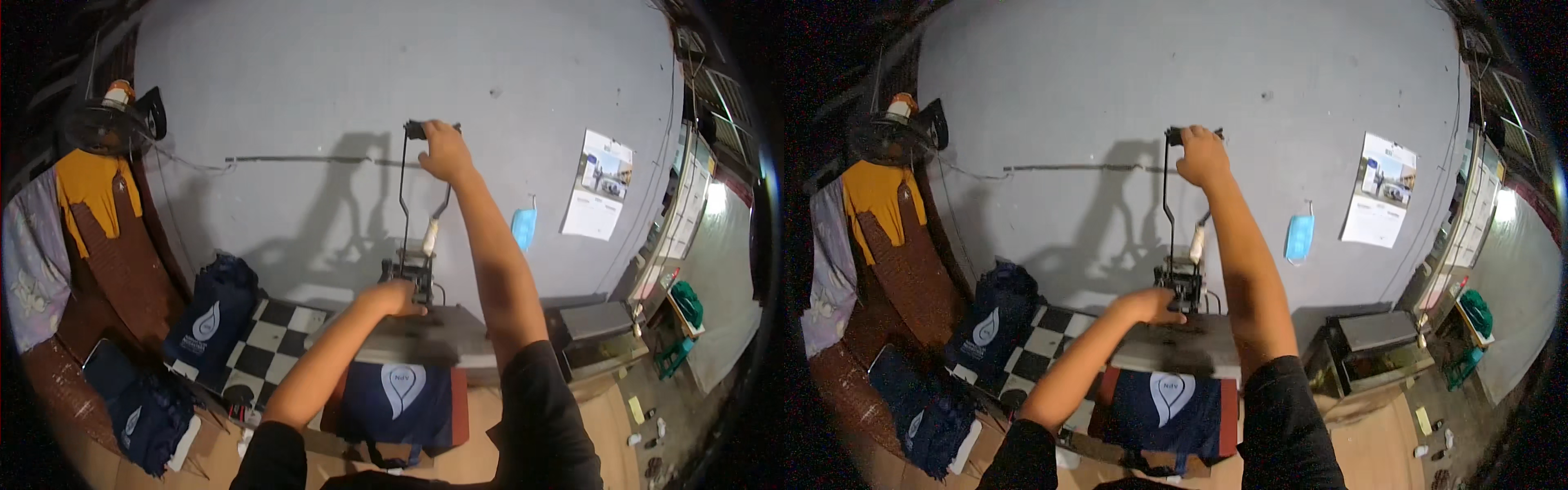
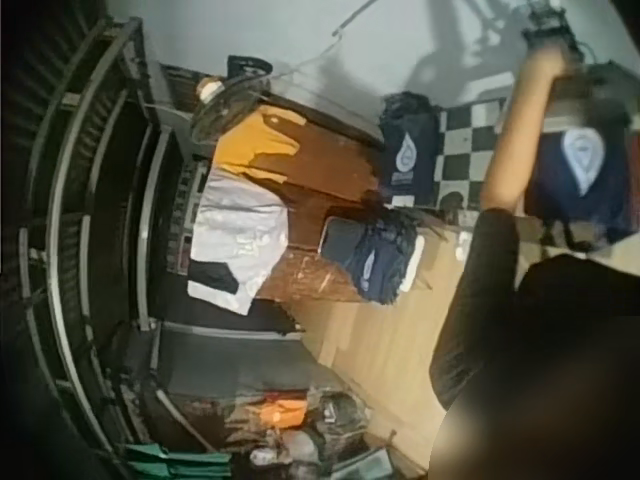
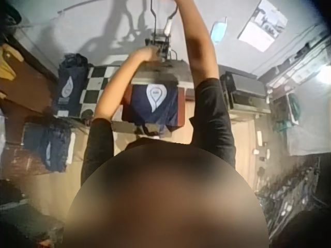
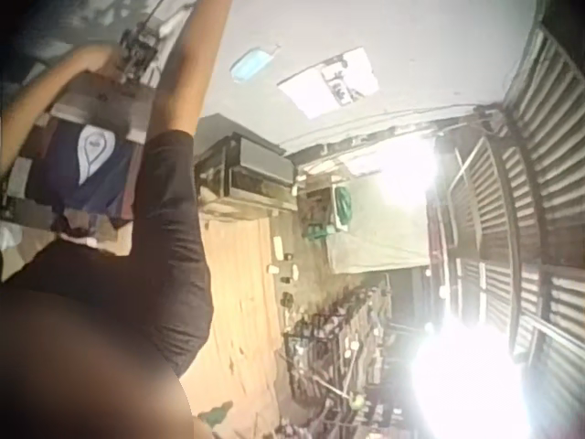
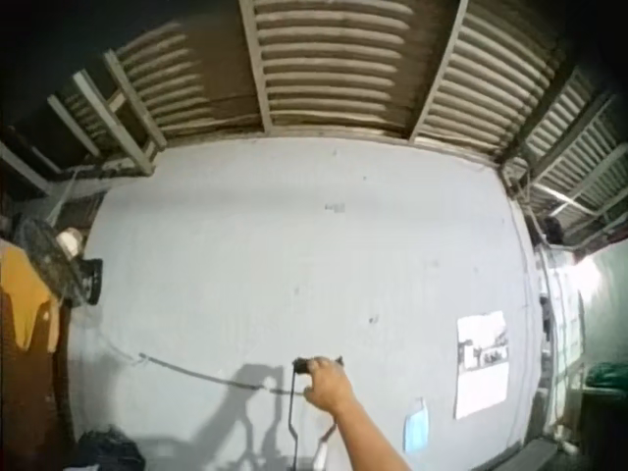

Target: Using a heat press machine to print designs on blue tote bags.

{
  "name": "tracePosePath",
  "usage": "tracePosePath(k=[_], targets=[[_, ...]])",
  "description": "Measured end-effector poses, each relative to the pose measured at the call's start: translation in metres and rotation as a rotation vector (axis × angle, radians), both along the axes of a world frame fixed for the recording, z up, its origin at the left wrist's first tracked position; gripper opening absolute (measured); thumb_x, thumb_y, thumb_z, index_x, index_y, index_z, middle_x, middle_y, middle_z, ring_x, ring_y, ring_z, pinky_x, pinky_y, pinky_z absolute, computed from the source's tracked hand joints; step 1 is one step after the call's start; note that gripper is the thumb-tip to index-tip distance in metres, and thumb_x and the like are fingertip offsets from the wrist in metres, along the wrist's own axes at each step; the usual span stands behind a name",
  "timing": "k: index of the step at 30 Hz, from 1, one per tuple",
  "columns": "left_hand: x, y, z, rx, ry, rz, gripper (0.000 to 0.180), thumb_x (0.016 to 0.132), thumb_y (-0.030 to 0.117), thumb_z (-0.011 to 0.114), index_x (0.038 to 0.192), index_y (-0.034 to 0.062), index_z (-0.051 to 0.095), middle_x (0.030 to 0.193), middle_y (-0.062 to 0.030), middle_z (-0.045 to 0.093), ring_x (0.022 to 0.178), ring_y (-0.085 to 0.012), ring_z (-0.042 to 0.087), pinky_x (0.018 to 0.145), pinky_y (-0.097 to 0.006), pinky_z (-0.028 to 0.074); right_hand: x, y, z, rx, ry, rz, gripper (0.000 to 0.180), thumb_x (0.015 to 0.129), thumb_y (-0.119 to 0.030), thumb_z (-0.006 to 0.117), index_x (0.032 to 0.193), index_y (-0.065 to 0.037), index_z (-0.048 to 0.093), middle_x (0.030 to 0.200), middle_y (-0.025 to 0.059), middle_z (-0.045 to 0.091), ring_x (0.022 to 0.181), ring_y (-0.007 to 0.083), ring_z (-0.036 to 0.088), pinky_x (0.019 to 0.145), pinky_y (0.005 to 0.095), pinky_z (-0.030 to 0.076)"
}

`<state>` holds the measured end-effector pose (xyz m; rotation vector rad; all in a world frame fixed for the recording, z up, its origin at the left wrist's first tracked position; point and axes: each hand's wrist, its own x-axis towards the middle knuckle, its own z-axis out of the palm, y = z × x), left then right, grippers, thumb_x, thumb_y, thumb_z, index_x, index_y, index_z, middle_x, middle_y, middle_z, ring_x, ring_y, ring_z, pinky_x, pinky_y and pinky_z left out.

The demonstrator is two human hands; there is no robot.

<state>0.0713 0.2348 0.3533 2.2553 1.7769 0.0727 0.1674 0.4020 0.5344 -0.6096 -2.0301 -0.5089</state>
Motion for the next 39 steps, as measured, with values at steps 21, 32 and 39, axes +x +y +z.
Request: tracePosePath(k=[21, 32, 39], targets=[[-0.005, -0.273, -0.331, 0.662, -0.303, 0.650, 0.033, 0.084, 0.032, 0.076, 0.100, 0.0079, 0.060, 0.099, -0.0142, 0.060, 0.096, -0.0363, 0.055, 0.081, -0.048, 0.047, 0.170, -0.406, -0.535, -1.277, 0.873, 0.116, 0.014, 0.091, -0.009, 0.058, 0.085, 0.000, 0.066, 0.072, 0.0035, 0.061, 0.067, 0.0129, 0.055, 0.061, 0.0317, 0.046], [0.005, -0.256, -0.340, 0.407, -0.453, 0.806, 0.038, 0.081, 0.013, 0.075, 0.114, 0.0074, 0.057, 0.096, -0.0128, 0.064, 0.102, -0.0333, 0.058, 0.086, -0.048, 0.047, 0.176, -0.445, -0.595, -1.495, 0.510, 0.058, 0.020, 0.088, -0.018, 0.068, 0.086, 0.002, 0.065, 0.078, 0.0131, 0.069, 0.067, 0.0199, 0.067, 0.060, 0.0348, 0.052], [-0.001, -0.288, -0.356, 0.593, -1.048, 0.803, 0.035, 0.083, -0.009, 0.065, 0.114, 0.0052, 0.057, 0.082, -0.0042, 0.054, 0.066, -0.0135, 0.053, 0.064, -0.026, 0.045, 0.179, -0.411, -0.559, -0.979, 0.683, -0.396, 0.056, 0.082, -0.032, 0.077, 0.120, 0.001, 0.053, 0.102, 0.0235, 0.066, 0.097, 0.0378, 0.065, 0.084, 0.0448, 0.051]])
